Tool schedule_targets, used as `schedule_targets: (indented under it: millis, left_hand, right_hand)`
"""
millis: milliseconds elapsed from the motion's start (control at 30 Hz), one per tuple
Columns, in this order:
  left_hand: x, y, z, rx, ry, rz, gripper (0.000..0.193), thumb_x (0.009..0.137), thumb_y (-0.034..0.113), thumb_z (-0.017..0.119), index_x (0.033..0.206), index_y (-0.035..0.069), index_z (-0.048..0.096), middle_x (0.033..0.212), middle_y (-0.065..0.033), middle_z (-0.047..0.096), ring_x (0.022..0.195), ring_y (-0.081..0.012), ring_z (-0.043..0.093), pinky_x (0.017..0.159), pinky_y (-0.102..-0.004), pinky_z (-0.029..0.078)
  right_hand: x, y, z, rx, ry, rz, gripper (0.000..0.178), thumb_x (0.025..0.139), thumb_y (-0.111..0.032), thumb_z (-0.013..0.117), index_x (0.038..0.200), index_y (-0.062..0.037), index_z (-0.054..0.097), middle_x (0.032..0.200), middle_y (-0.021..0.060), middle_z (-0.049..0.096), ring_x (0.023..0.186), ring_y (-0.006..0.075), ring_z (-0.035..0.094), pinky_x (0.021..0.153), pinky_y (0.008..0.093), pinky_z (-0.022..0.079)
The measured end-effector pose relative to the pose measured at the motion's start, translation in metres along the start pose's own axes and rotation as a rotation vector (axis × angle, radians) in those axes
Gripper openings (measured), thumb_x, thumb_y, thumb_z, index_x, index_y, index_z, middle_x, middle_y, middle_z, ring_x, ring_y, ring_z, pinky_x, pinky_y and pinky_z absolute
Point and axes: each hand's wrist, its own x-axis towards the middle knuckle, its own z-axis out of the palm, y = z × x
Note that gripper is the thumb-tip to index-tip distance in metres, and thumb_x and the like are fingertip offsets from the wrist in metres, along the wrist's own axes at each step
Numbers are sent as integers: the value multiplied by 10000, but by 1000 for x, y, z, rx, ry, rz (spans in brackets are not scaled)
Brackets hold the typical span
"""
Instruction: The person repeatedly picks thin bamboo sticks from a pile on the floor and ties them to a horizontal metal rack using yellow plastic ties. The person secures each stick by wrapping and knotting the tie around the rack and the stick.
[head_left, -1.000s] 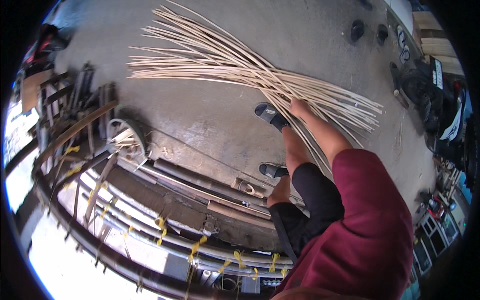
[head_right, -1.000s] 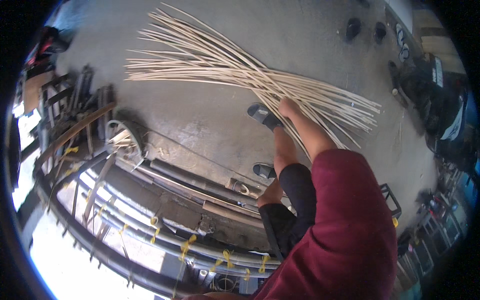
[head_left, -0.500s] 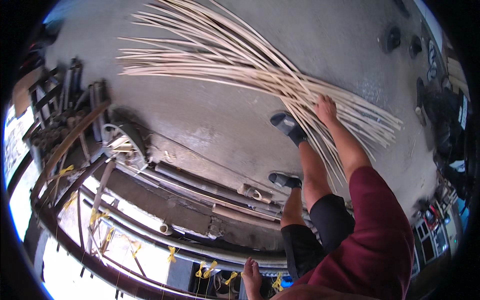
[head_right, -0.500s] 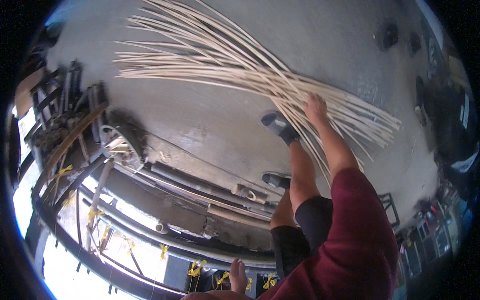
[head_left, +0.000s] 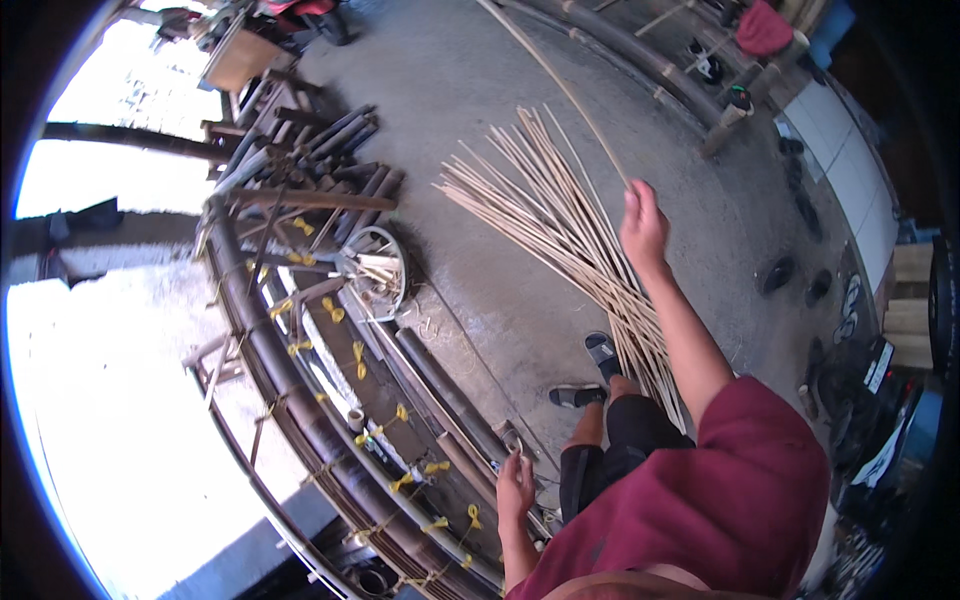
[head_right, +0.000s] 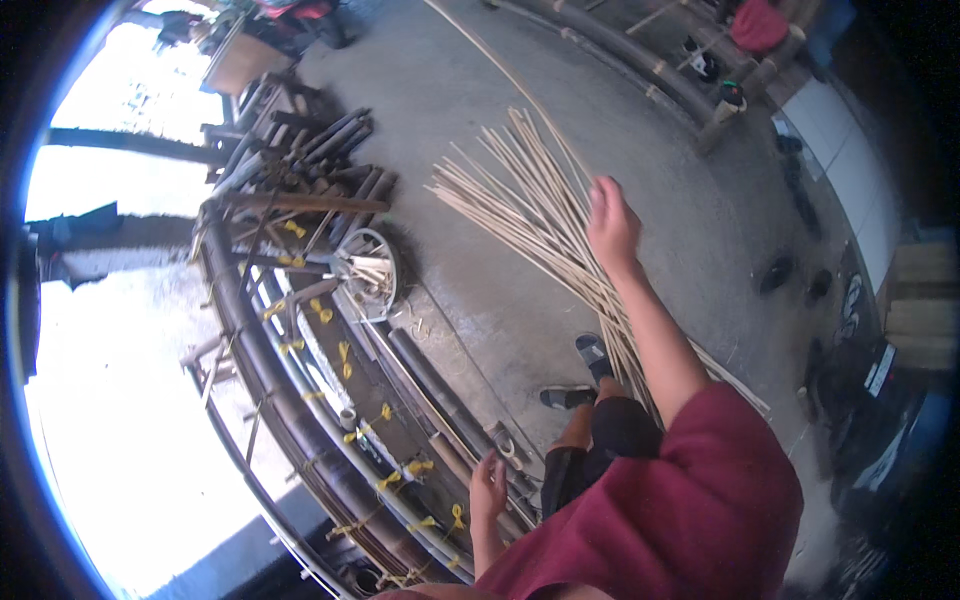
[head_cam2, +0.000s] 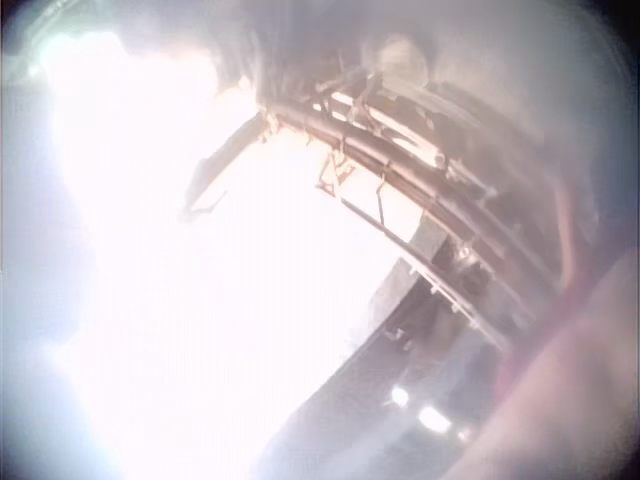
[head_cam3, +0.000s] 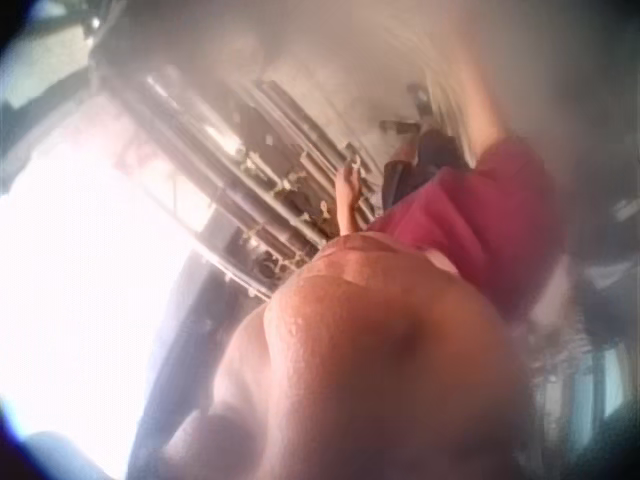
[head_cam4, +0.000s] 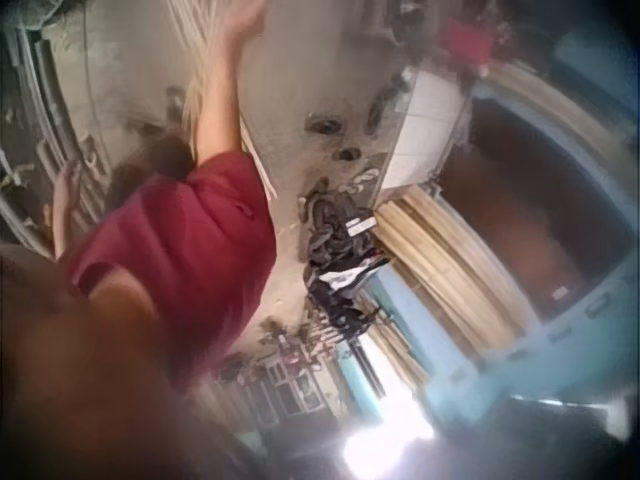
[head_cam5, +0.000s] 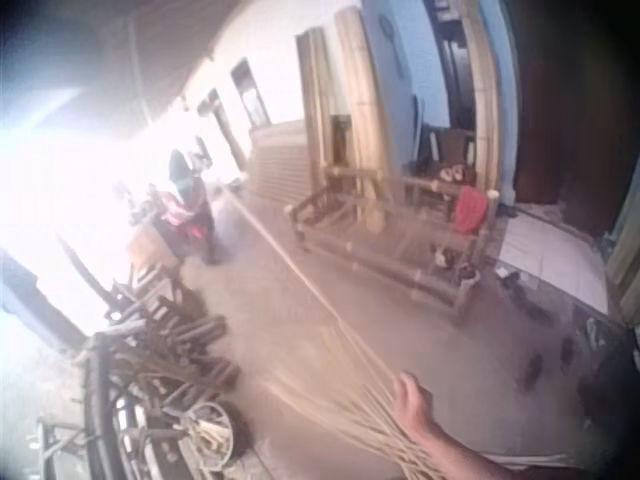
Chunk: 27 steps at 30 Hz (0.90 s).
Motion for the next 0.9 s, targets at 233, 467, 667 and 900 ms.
schedule_targets:
  millis: [233, 467, 667, 900]
  left_hand:
    - [4, 64, -84, 10, 363, 234, 414, 989, 199, 526, 1350, 1, 485, 1263, -244, 553, 1173, -371, 549, 992, -404, 437]
    - [-80, 44, -117, -606, 729, -32, 329, 1056, 222, 396, 1245, -24, 503, 1147, -150, 588, 1030, -216, 546, 929, -327, 427]
    - [-207, -3, -134, -246, 1147, -493, 284, 981, 223, 532, 940, -19, 674, 850, -190, 684, 797, -343, 647, 719, -410, 490]
    - [-302, -79, -160, -139, 1225, -615, 255, 917, 276, 626, 906, 41, 725, 786, -169, 682, 734, -328, 637, 679, -430, 481]
  right_hand:
    - [-47, -295, 78, 646, -461, 9, 142, 1006, -139, 451, 1050, -52, 554, 808, 119, 638, 755, 268, 681, 648, 346, 523]
    - [-251, -452, 12, 1279, -1132, 488, 274, 1068, -336, 342, 1006, -101, 468, 600, -29, 409, 513, 53, 388, 473, 218, 341]
    - [-364, -481, -29, 1212, -1732, 714, 273, 1068, -340, 311, 1057, -79, 393, 778, 98, 607, 600, 119, 566, 585, 260, 510]
    - [-438, -498, -37, 876, -2194, 651, 202, 1039, -232, 433, 1018, -33, 464, 1010, 126, 669, 809, 189, 678, 717, 339, 588]
